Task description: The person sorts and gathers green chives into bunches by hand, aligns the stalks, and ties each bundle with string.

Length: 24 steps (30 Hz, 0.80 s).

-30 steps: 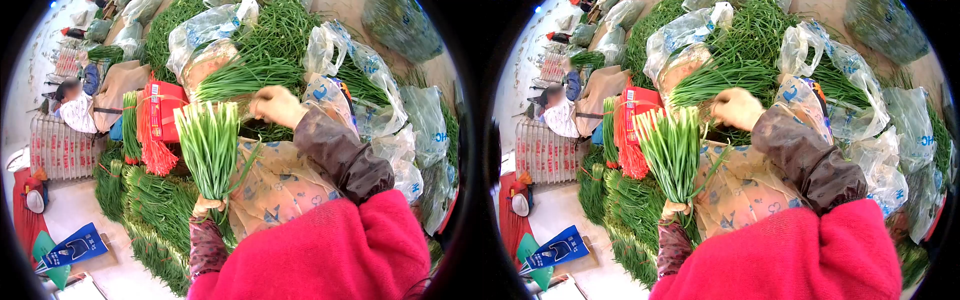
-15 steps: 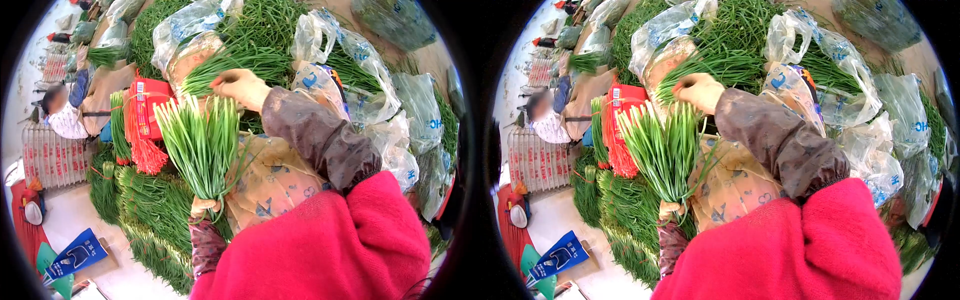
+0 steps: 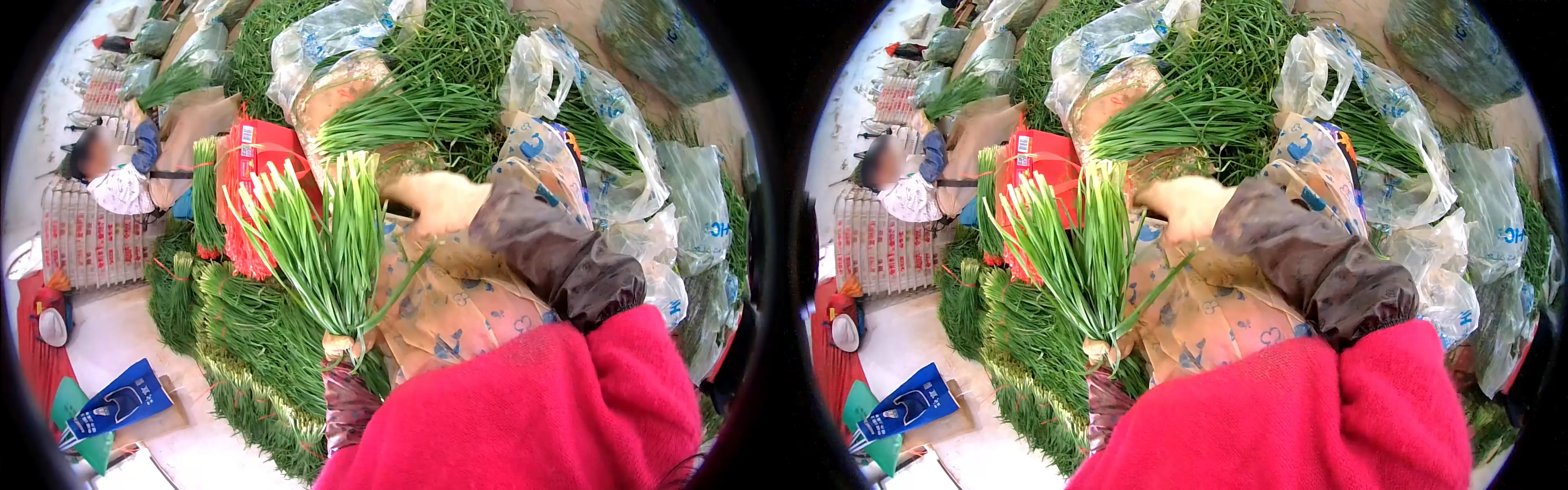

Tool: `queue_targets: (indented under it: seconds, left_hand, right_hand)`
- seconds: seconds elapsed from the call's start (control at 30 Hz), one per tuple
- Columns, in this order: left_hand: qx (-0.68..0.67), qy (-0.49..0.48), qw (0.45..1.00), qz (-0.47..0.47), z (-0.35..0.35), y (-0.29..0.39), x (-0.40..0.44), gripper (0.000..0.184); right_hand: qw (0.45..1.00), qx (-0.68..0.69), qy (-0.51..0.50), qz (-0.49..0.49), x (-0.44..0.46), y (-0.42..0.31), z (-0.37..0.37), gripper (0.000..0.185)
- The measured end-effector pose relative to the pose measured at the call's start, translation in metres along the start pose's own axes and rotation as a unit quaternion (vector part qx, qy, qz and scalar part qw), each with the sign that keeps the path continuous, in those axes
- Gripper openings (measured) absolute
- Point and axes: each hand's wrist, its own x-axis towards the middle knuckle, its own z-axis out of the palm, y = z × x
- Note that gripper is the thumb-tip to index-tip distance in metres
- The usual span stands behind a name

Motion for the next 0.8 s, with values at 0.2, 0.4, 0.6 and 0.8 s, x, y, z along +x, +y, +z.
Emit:
queue_targets:
  seconds: [0.2, 0.4, 0.6, 0.8]
  left_hand:
    - [-0.027, -0.045, 0.999, 0.007, 0.020, 0.005, 0.012, 0.051]
    - [-0.045, -0.118, 0.992, 0.010, 0.042, 0.013, 0.033, 0.052]
    - [0.020, -0.026, 0.999, -0.030, 0.015, 0.004, 0.019, 0.054]
    - [0.226, 0.111, 0.958, -0.137, 0.076, 0.024, 0.042, 0.065]
  right_hand:
    - [0.994, 0.048, 0.090, 0.022, 0.001, -0.006, 0.028, 0.055]
    - [0.830, 0.484, 0.102, 0.259, 0.006, 0.038, 0.025, 0.041]
    - [0.786, 0.610, -0.070, -0.071, 0.016, 0.005, 0.006, 0.129]
    - [0.729, 0.682, 0.000, -0.052, 0.021, -0.013, 0.000, 0.122]
